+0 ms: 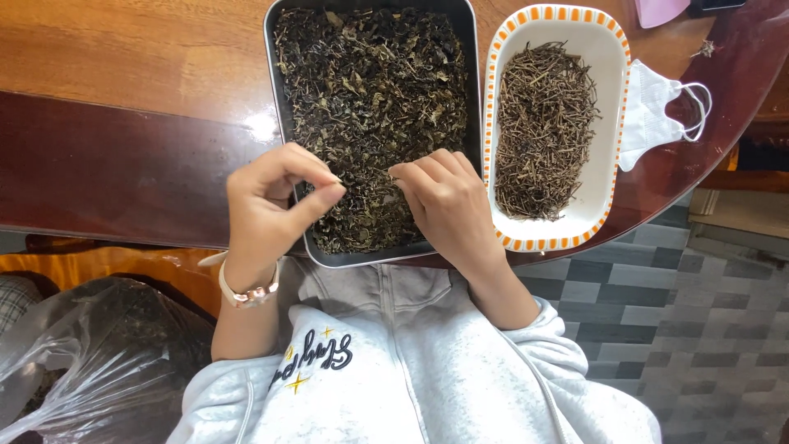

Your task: The person sorts dried herbs by hand, picking up small portions from a rectangular metal tray and transferring them into a smaller white bowl with an orange rim. The hands repeatedly sift through the herbs to separate them.

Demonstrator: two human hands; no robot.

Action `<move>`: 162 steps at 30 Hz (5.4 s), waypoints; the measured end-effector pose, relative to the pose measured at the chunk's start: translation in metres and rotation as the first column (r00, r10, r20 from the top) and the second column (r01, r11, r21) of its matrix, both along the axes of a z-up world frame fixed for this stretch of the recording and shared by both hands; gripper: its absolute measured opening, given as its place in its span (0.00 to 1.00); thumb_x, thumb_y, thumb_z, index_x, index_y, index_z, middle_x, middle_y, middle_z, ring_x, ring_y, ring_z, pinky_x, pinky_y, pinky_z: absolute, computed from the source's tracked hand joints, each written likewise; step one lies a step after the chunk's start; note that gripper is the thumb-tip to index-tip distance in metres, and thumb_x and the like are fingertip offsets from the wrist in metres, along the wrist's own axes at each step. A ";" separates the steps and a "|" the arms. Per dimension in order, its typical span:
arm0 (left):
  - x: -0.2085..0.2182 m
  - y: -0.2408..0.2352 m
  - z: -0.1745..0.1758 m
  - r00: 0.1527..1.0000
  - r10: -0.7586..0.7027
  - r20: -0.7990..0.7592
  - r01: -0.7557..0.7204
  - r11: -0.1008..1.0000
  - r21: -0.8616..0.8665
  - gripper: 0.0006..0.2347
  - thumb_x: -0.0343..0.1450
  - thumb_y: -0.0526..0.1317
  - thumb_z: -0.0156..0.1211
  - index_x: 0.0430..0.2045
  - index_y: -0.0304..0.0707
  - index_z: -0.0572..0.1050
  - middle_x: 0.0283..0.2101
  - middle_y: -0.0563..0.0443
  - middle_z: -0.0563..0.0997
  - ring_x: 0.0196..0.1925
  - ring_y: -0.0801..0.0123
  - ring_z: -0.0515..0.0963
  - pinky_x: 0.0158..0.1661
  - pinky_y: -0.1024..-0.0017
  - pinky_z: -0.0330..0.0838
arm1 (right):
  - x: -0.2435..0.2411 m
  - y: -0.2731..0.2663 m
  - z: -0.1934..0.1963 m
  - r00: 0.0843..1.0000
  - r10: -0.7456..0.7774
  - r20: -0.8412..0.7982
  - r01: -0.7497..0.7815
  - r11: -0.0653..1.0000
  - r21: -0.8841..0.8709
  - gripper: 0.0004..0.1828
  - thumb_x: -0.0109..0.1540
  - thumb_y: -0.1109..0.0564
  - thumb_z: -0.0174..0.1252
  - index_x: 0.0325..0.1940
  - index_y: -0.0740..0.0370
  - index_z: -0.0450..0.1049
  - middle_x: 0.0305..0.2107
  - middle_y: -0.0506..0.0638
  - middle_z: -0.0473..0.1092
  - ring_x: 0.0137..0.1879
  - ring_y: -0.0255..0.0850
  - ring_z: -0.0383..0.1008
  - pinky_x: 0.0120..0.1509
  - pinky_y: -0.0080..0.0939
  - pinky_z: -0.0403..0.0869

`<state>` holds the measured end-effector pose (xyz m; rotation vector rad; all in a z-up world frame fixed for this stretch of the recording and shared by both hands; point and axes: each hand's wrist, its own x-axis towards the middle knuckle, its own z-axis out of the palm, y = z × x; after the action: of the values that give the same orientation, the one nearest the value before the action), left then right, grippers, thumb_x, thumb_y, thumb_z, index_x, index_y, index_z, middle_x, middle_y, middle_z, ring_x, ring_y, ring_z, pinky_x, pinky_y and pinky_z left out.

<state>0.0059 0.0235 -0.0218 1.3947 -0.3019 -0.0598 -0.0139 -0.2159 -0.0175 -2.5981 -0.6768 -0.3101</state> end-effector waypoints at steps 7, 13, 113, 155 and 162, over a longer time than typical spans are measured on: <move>-0.001 -0.009 -0.009 0.959 -0.001 -0.284 -0.106 0.927 -0.361 0.06 0.69 0.29 0.66 0.30 0.25 0.74 0.29 0.40 0.77 0.28 0.66 0.83 0.27 0.74 0.81 | 0.006 0.023 0.012 0.994 0.097 0.044 -0.099 0.993 0.057 0.06 0.66 0.60 0.63 0.34 0.56 0.80 0.24 0.47 0.73 0.36 0.42 0.72 0.42 0.38 0.69; -0.002 -0.011 -0.003 0.961 -0.033 -0.276 -0.065 0.939 -0.338 0.06 0.71 0.28 0.64 0.33 0.19 0.73 0.26 0.37 0.79 0.27 0.65 0.84 0.26 0.70 0.84 | 0.010 0.036 0.000 0.956 0.243 0.164 -0.228 0.968 -0.106 0.08 0.59 0.65 0.69 0.27 0.58 0.78 0.24 0.49 0.69 0.37 0.43 0.66 0.45 0.41 0.65; 0.043 -0.019 0.025 0.639 -0.696 0.328 0.156 0.534 0.831 0.17 0.69 0.27 0.59 0.50 0.46 0.78 0.43 0.44 0.83 0.48 0.55 0.81 0.46 0.61 0.76 | -0.031 -0.086 0.023 0.974 -0.223 0.048 0.196 0.924 0.329 0.04 0.62 0.65 0.67 0.41 0.61 0.84 0.42 0.53 0.79 0.47 0.51 0.78 0.54 0.48 0.76; 0.004 -0.036 0.034 0.940 -0.340 -0.021 0.325 0.875 0.360 0.08 0.64 0.30 0.71 0.33 0.45 0.83 0.28 0.58 0.88 0.33 0.73 0.89 0.41 0.72 0.80 | -0.026 -0.010 0.032 0.991 0.048 0.128 -0.110 0.836 0.538 0.04 0.61 0.63 0.66 0.40 0.60 0.82 0.33 0.51 0.79 0.36 0.47 0.78 0.44 0.43 0.75; -0.003 -0.033 0.021 0.958 -0.284 -0.039 0.278 0.889 0.365 0.09 0.61 0.30 0.74 0.29 0.45 0.83 0.26 0.59 0.87 0.33 0.74 0.87 0.42 0.73 0.78 | -0.027 -0.003 0.019 0.993 0.107 -0.042 -0.050 0.734 0.677 0.11 0.59 0.64 0.70 0.46 0.61 0.82 0.31 0.49 0.79 0.36 0.46 0.79 0.43 0.42 0.77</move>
<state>0.0027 -0.0097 -0.0009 1.7149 -0.5255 -0.3620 -0.0405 -0.2188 0.0020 -1.8604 -0.5146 -0.3467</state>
